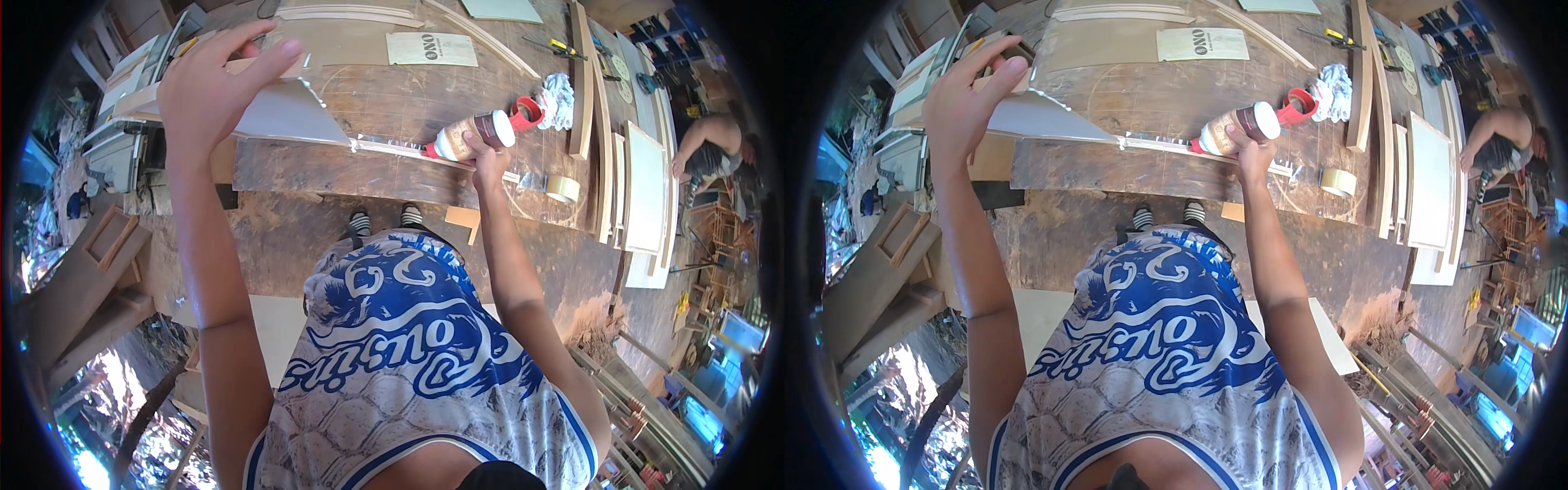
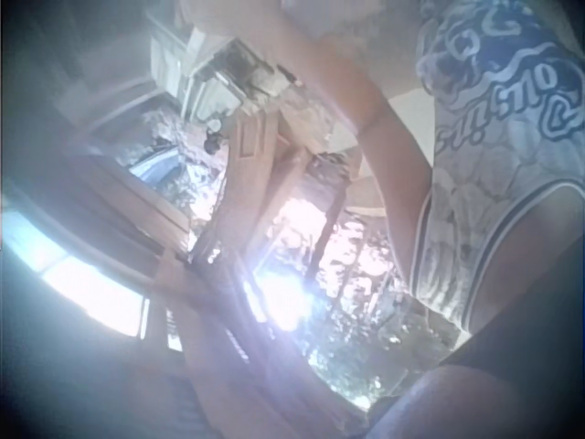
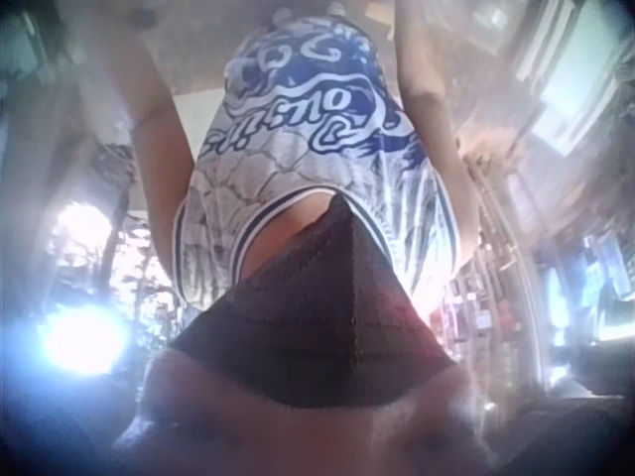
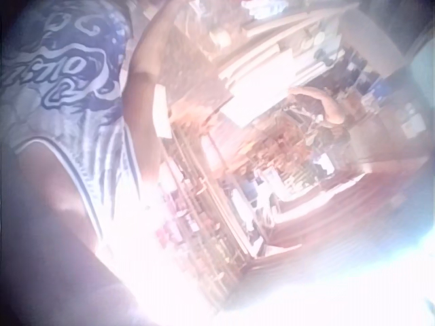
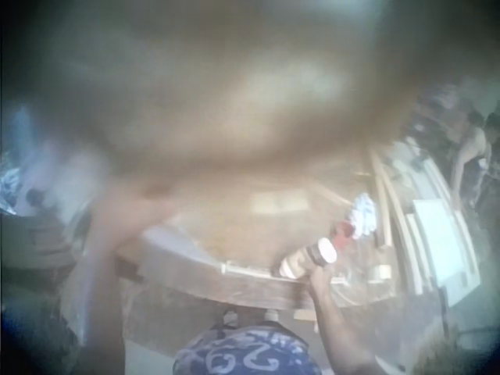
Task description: Assembling wood frames by applying glue and securing joints with adhesive tape.
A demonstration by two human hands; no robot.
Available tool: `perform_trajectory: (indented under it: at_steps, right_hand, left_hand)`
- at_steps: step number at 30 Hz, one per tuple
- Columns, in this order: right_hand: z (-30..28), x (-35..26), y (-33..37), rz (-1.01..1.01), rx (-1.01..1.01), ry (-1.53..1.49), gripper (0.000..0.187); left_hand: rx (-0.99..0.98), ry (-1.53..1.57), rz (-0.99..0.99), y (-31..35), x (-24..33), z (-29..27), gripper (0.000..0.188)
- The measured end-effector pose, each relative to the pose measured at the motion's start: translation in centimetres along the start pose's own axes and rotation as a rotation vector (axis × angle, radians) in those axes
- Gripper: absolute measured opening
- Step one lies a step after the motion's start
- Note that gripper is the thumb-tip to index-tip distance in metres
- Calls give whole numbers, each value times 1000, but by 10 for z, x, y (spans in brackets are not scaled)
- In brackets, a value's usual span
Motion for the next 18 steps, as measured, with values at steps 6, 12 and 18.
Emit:
perform_trajectory:
  at_steps: [6, 12, 18]
  right_hand:
    - [-20, -7, -10, -15, 17, 16, 34]
    - [-41, -20, -17, 18, 47, -4, 36]
    - [-69, -34, -28, 21, 77, 80, 39]
  left_hand:
    - [26, 69, -20, 0, -4, 1, 57]
    - [-13, 81, -58, 0, -8, 4, 55]
    - [0, 99, -66, -1, -9, 6, 56]
Point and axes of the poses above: each hand's wrist, its own y-axis away from the middle knuckle, its own z-axis out of the palm, x = y × z, the point moved 8 cm from there along -y, towards the middle knuckle, and after that the axes turned 14 degrees about x, right-handed, at the moved point
